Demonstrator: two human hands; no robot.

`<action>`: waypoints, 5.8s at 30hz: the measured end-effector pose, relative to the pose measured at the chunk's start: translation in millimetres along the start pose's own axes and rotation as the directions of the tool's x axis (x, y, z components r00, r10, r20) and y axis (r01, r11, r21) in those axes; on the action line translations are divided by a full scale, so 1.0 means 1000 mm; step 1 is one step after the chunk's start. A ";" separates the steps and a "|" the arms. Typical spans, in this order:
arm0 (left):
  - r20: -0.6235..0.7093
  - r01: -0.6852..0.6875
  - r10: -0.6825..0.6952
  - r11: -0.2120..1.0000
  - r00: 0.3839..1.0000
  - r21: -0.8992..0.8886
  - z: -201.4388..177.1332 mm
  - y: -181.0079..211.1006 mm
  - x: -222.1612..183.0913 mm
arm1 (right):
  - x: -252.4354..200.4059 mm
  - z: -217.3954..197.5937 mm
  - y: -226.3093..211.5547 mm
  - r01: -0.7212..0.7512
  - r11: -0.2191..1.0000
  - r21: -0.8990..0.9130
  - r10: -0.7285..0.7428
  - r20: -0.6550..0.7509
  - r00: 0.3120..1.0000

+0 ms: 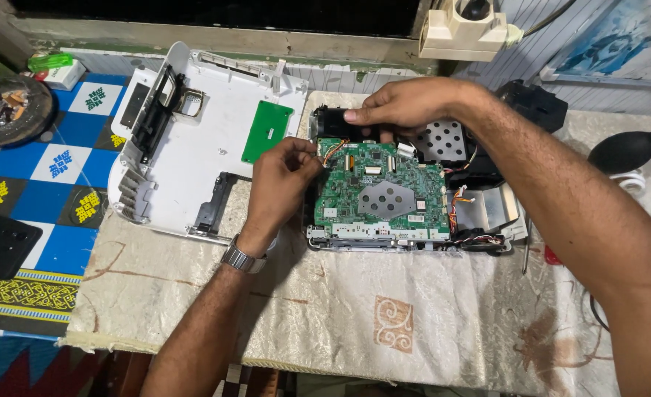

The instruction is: Disassembling an electronic device by removing screws and lifting the internal circuit board.

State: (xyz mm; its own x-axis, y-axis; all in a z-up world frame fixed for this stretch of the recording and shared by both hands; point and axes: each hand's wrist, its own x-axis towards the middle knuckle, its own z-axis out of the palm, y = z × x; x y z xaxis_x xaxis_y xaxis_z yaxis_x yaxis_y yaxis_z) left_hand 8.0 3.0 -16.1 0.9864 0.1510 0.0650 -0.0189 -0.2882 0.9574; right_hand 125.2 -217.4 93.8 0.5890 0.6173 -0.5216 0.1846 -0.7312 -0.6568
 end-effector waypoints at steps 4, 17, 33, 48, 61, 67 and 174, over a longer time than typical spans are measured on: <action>0.003 0.002 -0.002 1.000 1.000 -0.001 -0.001 0.003 -0.001 | -0.003 0.000 -0.005 -0.001 1.000 -0.001 0.001 -0.005 1.000; 0.002 -0.019 0.019 1.000 1.000 -0.009 -0.002 0.006 -0.005 | 0.009 0.001 -0.004 -0.029 0.994 -0.103 0.024 -0.043 0.999; 0.000 -0.089 0.089 0.995 0.996 0.034 -0.002 0.011 -0.008 | -0.005 0.011 -0.027 -0.061 0.993 0.104 0.075 -0.132 0.988; -0.016 -0.044 0.043 0.998 0.999 -0.041 0.000 0.006 -0.005 | 0.023 0.016 -0.002 0.102 0.864 0.492 -0.113 -0.007 0.994; -0.011 -0.023 0.022 0.999 1.000 -0.025 -0.001 0.009 -0.006 | 0.028 0.019 -0.001 0.134 0.898 0.420 -0.150 0.005 0.989; -0.012 -0.026 0.026 0.999 1.000 -0.038 0.000 0.003 -0.004 | 0.036 0.018 -0.001 0.136 0.946 0.294 -0.148 0.017 0.989; -0.105 -0.151 0.161 0.984 0.981 0.098 -0.011 0.014 -0.017 | -0.168 0.060 0.225 -0.743 0.666 0.067 0.523 -0.752 0.402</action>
State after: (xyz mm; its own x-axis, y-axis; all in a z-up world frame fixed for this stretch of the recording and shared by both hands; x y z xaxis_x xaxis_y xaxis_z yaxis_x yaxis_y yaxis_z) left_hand -11.2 6.5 -0.8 0.9479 0.2010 0.2472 -0.1513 -0.3989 0.9044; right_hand 20.3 -467.8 1.1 0.9247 -0.3527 -0.1432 -0.3667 -0.9263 -0.0866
